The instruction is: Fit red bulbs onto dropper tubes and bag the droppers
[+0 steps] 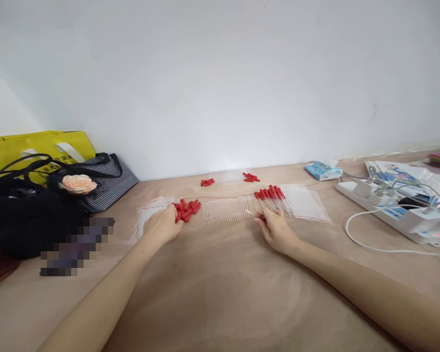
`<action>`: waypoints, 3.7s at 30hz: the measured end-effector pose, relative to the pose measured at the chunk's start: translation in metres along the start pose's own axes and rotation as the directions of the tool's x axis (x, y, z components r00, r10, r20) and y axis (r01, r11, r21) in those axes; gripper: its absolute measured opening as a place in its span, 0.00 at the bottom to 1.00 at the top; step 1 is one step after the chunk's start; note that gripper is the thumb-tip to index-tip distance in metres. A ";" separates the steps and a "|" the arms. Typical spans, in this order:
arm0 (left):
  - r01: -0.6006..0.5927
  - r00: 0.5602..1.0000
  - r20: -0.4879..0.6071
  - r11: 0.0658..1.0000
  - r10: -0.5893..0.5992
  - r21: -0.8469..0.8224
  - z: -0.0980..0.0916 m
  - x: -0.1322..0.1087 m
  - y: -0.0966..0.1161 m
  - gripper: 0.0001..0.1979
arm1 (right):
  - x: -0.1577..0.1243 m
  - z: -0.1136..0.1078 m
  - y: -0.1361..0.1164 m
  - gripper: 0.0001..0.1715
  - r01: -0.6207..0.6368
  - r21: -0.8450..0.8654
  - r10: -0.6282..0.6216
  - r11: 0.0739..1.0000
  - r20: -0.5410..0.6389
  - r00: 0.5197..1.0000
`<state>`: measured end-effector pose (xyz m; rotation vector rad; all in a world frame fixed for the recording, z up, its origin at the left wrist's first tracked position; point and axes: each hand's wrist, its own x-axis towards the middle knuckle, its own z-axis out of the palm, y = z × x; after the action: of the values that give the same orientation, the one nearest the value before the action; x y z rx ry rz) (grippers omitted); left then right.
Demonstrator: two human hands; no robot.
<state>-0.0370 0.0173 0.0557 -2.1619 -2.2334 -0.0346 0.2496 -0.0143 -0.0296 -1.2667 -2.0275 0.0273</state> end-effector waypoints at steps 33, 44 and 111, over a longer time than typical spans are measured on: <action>-0.441 0.833 -0.141 0.488 0.536 -0.754 0.061 -0.039 0.061 0.11 | -0.010 0.002 -0.034 0.11 0.300 0.086 -0.310 0.950 0.130 0.942; -0.728 0.671 -0.307 0.521 0.675 -0.446 0.057 -0.046 0.060 0.08 | -0.006 -0.006 -0.029 0.13 0.365 0.034 -0.362 0.931 0.233 0.903; -0.635 0.754 -0.264 0.564 0.602 -0.528 0.060 -0.037 0.058 0.07 | 0.070 0.005 0.013 0.14 -0.561 -0.393 0.644 0.729 0.114 0.757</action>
<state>0.0212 -0.0155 -0.0062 -3.0951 -1.3780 -0.8706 0.2397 0.0489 0.0019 -2.2155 -1.7561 0.1602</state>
